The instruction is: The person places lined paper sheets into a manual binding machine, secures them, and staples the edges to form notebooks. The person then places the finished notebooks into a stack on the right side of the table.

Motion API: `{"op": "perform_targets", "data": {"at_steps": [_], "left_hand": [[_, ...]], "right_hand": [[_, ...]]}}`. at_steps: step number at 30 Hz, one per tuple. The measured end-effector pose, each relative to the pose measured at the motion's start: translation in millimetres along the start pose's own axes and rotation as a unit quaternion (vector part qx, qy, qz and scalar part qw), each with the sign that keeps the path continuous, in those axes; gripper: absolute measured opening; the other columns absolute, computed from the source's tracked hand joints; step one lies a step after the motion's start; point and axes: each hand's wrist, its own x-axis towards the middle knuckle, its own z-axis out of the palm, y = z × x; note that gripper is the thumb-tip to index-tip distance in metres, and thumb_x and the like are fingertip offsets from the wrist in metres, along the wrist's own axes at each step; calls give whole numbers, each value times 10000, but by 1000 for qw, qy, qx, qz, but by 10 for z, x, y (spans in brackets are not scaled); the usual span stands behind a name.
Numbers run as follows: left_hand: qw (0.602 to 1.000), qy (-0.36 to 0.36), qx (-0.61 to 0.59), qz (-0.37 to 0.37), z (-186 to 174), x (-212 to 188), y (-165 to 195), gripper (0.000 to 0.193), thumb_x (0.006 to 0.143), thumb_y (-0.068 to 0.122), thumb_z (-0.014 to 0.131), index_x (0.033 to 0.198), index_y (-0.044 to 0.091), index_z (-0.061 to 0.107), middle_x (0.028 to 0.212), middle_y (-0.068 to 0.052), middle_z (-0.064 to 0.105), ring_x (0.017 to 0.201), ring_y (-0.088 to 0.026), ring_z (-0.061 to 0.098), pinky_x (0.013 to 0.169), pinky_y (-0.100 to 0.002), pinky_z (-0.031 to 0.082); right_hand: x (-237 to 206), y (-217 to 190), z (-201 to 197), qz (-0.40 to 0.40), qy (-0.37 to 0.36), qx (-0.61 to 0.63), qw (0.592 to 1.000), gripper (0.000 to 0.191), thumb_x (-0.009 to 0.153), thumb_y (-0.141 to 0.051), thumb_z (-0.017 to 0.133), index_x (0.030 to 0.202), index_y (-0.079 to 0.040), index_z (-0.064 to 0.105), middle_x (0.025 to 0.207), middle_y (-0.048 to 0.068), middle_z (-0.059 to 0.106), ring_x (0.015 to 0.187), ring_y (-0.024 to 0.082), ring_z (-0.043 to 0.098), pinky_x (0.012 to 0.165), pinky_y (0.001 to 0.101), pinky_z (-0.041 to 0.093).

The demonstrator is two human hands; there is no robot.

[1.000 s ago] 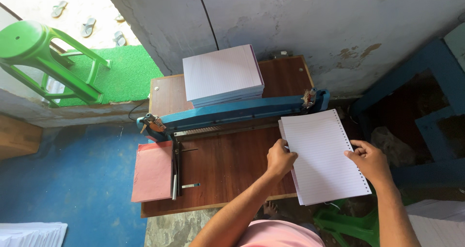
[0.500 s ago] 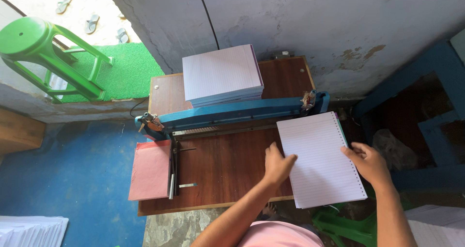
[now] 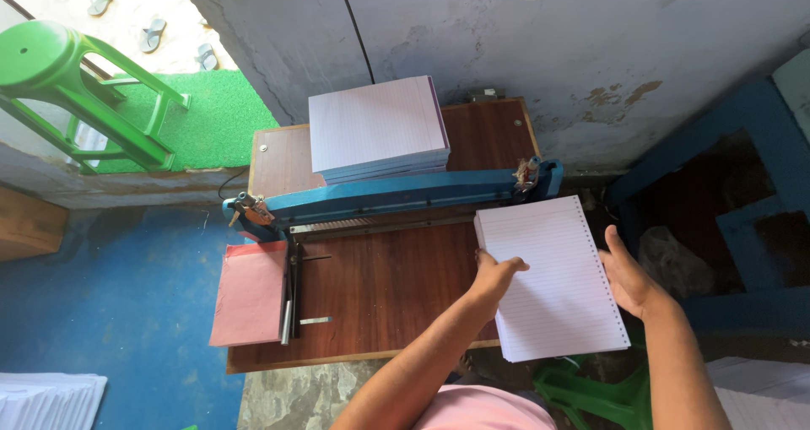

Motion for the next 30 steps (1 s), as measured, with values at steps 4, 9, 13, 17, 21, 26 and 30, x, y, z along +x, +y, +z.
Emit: {"op": "perform_targets", "data": {"at_steps": [4,9,13,17,21,26,30], "left_hand": [[999,-7,-39,-7,13,12,30,895,814,229,674,1496,-2,142,1352,-349,447,1246,-473,592,1057,-629,508],[998,-3,-60,-22,-1,-35,48,910,810,283,662,1526,22,163,1411,-338,406,1322,-461,496,1093,-667,408],[998,1,-55,-34,19,-67,70,927,821,310,645,1544,28,139,1420,-348,392,1338,-467,492,1094,-671,415],[997,17,-68,-24,-51,-96,59,929,834,342,649,1552,-18,182,1442,-385,380,1357,-483,474,1101,-662,397],[997,49,-53,12,-228,-94,33,987,822,336,676,1580,-18,152,1556,-350,301,1453,-447,369,1209,-558,293],[994,87,-29,63,-511,-106,64,871,848,320,660,1556,-13,276,1600,-286,294,1496,-396,305,1227,-520,265],[990,111,-34,77,-831,-206,154,795,833,304,661,1514,10,377,1561,-251,393,1469,-374,376,1207,-518,316]], "right_hand": [[-73,-43,19,-4,-38,24,999,1208,785,-911,208,1565,3,325,1618,252,386,1518,349,356,1218,551,268],[-81,-79,91,-7,-36,-62,997,1181,755,-904,193,1604,-83,239,1656,185,295,1548,300,264,1229,536,241],[-14,-37,17,-10,-39,-73,997,1162,757,-895,193,1604,-101,243,1662,175,291,1548,301,257,1231,527,224],[73,2,-27,-12,-6,-16,1000,1153,873,-883,231,1560,33,364,1631,267,393,1542,344,331,1238,520,235],[11,-147,92,-154,195,-92,964,857,951,-706,461,1493,-44,433,1519,199,433,1425,316,382,1179,506,295],[-275,-647,480,-392,323,-240,827,487,1048,-462,651,1271,-32,695,1264,167,678,1122,273,669,961,429,537],[-288,-1169,998,-509,282,-272,767,348,974,-304,778,1163,-13,742,1132,144,730,1025,240,700,908,364,562]]}}
